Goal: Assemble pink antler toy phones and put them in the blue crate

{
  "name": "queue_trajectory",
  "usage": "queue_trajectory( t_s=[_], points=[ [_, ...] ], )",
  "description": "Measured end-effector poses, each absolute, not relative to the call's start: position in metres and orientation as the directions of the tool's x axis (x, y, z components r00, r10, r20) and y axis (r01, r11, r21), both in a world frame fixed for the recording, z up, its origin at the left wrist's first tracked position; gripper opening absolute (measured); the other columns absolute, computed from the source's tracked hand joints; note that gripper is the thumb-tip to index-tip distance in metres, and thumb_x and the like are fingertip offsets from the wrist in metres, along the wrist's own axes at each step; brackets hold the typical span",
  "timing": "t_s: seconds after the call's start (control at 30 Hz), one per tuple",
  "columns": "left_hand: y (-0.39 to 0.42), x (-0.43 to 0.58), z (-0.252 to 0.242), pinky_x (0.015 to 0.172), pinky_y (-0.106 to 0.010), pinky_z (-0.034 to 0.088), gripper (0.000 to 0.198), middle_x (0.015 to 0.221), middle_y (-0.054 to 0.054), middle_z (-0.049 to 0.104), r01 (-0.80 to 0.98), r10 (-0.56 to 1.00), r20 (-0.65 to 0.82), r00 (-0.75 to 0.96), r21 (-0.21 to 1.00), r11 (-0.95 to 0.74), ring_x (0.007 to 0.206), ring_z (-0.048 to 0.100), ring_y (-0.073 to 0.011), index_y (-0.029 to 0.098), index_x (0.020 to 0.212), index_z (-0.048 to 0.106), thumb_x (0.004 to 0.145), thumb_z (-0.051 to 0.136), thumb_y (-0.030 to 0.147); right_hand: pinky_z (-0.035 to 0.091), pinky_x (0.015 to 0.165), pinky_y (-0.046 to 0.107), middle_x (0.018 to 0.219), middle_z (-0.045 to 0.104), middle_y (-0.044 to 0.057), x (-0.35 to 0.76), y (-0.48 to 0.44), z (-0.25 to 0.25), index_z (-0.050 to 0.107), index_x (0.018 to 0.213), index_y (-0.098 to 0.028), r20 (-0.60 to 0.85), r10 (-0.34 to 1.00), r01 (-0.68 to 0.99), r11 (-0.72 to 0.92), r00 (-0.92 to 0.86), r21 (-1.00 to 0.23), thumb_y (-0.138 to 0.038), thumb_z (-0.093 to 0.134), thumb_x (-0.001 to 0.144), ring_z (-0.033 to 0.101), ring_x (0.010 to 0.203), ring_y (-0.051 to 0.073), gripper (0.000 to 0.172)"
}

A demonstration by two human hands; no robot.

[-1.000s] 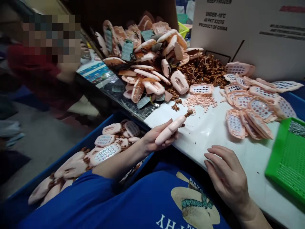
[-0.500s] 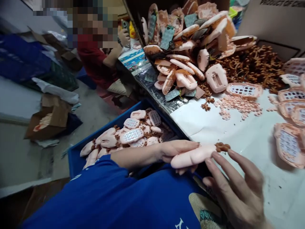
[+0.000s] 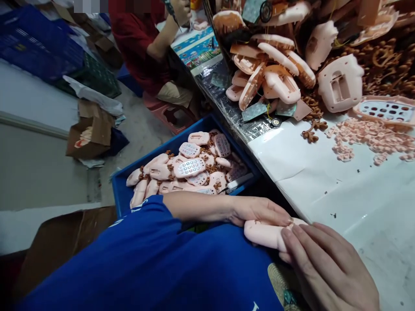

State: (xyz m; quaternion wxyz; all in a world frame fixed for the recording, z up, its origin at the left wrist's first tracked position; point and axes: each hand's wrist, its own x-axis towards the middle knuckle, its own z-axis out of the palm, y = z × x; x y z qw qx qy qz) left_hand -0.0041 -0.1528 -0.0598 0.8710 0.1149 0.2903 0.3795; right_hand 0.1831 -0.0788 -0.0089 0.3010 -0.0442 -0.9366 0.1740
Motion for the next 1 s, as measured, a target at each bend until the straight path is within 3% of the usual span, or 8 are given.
queue_trajectory(
  t_s=[0.1,0.23,0.33,0.4,0.47,0.67,0.83,1.0],
  points=[
    [-0.156,-0.028,-0.054,0.058,-0.024,0.052,0.043,0.074,0.0,0.071,-0.559,0.781,-0.452,0.432,0.545,0.625,0.062,0.063,-0.0142,0.019,0.085,0.075,0.056,0.09,0.048,0.056,0.091,0.054,0.109,0.077,0.008,0.186,-0.081,-0.014,0.054,0.143,-0.027,0.516,0.15,-0.012,0.954,-0.843,-0.298,-0.015,0.071,0.081,0.073,0.095,0.032,0.065],
    [-0.167,-0.106,-0.049,0.06,-0.026,0.052,0.044,0.089,-0.005,0.076,-0.282,0.832,-0.51,0.217,0.783,0.554,0.073,0.068,-0.0201,0.019,0.096,0.077,0.059,0.089,0.038,0.058,0.085,0.056,0.116,0.071,0.008,0.203,-0.076,-0.019,0.057,0.136,-0.047,0.494,0.441,0.252,0.88,-0.749,-0.402,-0.022,0.075,0.078,0.07,0.1,0.036,0.066],
    [-0.181,-0.169,-0.056,0.063,-0.025,0.051,0.044,0.089,-0.006,0.076,-0.032,0.806,-0.585,0.093,0.807,0.59,0.073,0.07,-0.0209,0.019,0.104,0.076,0.067,0.081,0.043,0.059,0.075,0.052,0.112,0.071,0.007,0.212,-0.073,-0.02,0.058,0.133,-0.05,0.457,0.531,0.318,0.827,-0.714,-0.464,-0.015,0.074,0.078,0.071,0.091,0.033,0.067],
    [-0.189,-0.195,-0.067,0.064,-0.023,0.049,0.04,0.085,-0.005,0.077,0.275,0.814,-0.581,-0.028,0.778,0.565,0.073,0.069,-0.0199,0.017,0.097,0.078,0.065,0.081,0.04,0.059,0.075,0.05,0.111,0.071,0.008,0.212,-0.073,-0.023,0.06,0.134,-0.043,0.44,0.487,0.254,0.835,-0.754,-0.489,-0.012,0.071,0.079,0.071,0.089,0.031,0.065],
    [-0.192,-0.204,-0.079,0.071,-0.022,0.049,0.033,0.087,-0.005,0.077,0.336,0.837,-0.538,-0.099,0.774,0.537,0.079,0.069,-0.0203,0.017,0.089,0.078,0.063,0.081,0.036,0.059,0.078,0.047,0.112,0.071,0.009,0.209,-0.075,-0.028,0.063,0.134,-0.036,0.438,0.437,0.198,0.848,-0.785,-0.491,-0.007,0.07,0.079,0.071,0.09,0.029,0.063],
    [-0.175,-0.183,-0.072,0.07,-0.024,0.049,0.029,0.082,-0.005,0.074,0.459,0.928,-0.244,-0.281,0.815,0.353,0.076,0.066,-0.018,0.015,0.086,0.074,0.078,0.067,0.042,0.058,0.084,0.041,0.117,0.066,0.011,0.209,-0.075,-0.037,0.064,0.129,-0.025,0.457,0.405,0.174,0.868,-0.792,-0.466,-0.002,0.063,0.084,0.066,0.102,0.025,0.051],
    [-0.135,-0.164,-0.018,0.058,-0.022,0.048,0.034,0.071,-0.002,0.068,0.536,0.968,0.079,-0.236,0.842,0.062,0.06,0.06,-0.0127,0.014,0.095,0.071,0.091,0.056,0.045,0.057,0.085,0.035,0.115,0.063,0.013,0.212,-0.069,-0.033,0.064,0.12,-0.018,0.47,0.421,0.209,0.874,-0.776,-0.438,-0.005,0.058,0.09,0.062,0.104,0.021,0.033],
    [-0.041,-0.156,0.014,0.073,-0.025,0.051,0.021,0.088,-0.006,0.071,0.796,0.871,0.491,0.024,0.518,-0.314,0.078,0.064,-0.0148,0.015,0.095,0.07,0.093,0.055,0.031,0.058,0.082,0.03,0.111,0.063,0.011,0.215,-0.067,-0.036,0.063,0.118,-0.018,0.452,0.449,0.254,0.867,-0.77,-0.429,-0.01,0.055,0.093,0.062,0.101,0.018,0.027]
  ],
)
